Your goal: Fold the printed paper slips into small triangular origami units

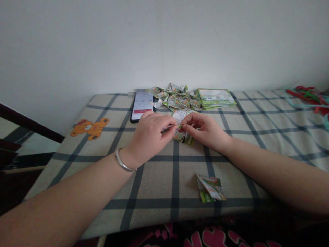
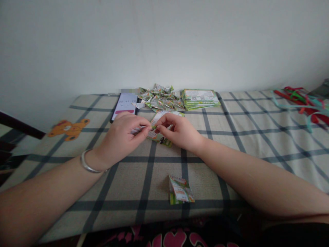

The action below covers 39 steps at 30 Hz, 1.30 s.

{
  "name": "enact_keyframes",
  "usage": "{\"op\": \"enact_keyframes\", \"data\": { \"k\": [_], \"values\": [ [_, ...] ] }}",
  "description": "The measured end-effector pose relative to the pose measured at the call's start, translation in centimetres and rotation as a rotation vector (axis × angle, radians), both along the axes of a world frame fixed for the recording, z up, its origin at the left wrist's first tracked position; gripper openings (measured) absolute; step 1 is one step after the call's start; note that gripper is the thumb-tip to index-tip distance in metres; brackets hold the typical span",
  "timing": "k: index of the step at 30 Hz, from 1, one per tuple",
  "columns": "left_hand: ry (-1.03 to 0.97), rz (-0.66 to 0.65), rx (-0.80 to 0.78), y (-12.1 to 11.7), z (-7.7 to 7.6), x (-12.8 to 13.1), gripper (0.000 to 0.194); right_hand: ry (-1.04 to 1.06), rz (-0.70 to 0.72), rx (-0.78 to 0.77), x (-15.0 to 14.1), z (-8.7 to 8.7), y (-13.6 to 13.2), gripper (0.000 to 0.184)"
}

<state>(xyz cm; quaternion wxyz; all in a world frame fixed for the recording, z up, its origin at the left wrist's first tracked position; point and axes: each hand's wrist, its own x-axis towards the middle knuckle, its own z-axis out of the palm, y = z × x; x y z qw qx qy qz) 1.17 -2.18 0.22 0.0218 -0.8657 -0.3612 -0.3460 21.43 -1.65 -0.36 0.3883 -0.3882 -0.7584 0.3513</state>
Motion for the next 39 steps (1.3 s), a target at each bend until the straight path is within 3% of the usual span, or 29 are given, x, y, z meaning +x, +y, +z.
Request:
{"op": "enact_keyframes", "data": {
  "k": [10,22,31,39],
  "values": [
    [-0.039,0.017,0.016,0.1,-0.2,-0.1,0.012,0.035,-0.088,0.033,0.2,-0.6,0.4,0.009],
    [-0.072,-0.033,0.019,0.4,-0.4,-0.2,0.026,0.292,-0.047,-0.134,0.2,-0.5,0.8,0.016],
    [-0.053,0.003,-0.017,0.7,-0.9,-0.2,0.036,0.309,-0.023,-0.141,0.2,-0.5,0.8,0.015],
    [-0.165,-0.01,-0.074,0.5,-0.6,0.0,0.027,0.236,0.037,-0.113,0.2,-1.2,0.9,0.016]
  ]
}}
